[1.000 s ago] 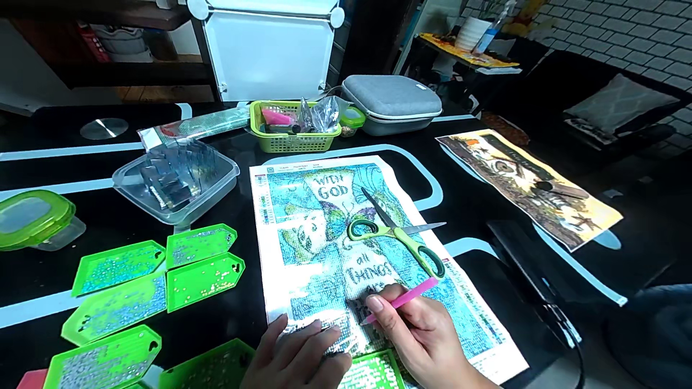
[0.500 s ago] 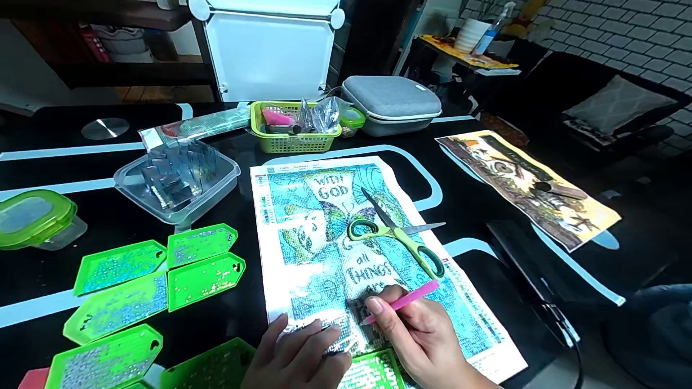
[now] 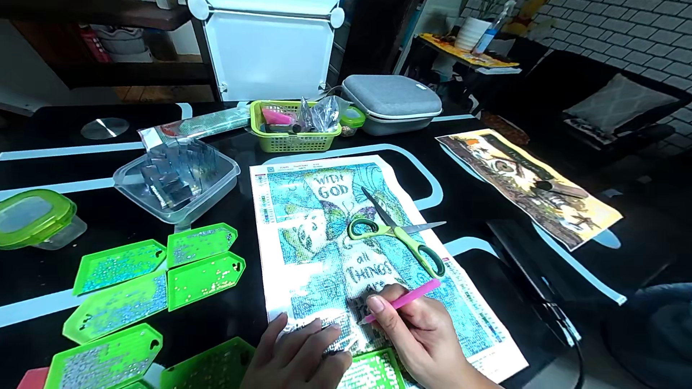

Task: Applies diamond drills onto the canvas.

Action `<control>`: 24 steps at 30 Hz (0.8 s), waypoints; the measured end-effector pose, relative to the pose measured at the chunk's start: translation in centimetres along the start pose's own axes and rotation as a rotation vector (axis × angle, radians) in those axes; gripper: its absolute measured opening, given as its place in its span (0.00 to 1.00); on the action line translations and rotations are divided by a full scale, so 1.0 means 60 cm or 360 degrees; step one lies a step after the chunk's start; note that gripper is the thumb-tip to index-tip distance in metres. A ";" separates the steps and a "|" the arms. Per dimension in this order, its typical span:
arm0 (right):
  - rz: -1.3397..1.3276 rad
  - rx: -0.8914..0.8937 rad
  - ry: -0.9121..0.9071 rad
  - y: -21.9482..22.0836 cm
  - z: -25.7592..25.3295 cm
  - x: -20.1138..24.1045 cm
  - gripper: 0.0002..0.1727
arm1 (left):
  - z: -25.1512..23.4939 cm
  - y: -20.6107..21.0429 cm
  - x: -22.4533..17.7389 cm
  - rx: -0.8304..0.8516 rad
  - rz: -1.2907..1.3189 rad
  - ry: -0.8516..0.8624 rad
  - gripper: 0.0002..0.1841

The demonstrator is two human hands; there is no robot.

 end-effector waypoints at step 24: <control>0.0201 -0.0012 -0.0074 -0.003 0.002 0.007 0.17 | -0.001 -0.001 0.000 0.0014 0.0018 -0.0014 0.23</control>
Point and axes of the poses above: each hand's wrist, its own z-axis away from the middle knuckle, its own y-axis out of the palm, x = y × z, the point moved 7 cm from there along -z, towards the middle knuckle, and after that the axes turned 7 degrees about z, right-handed, at the moved point
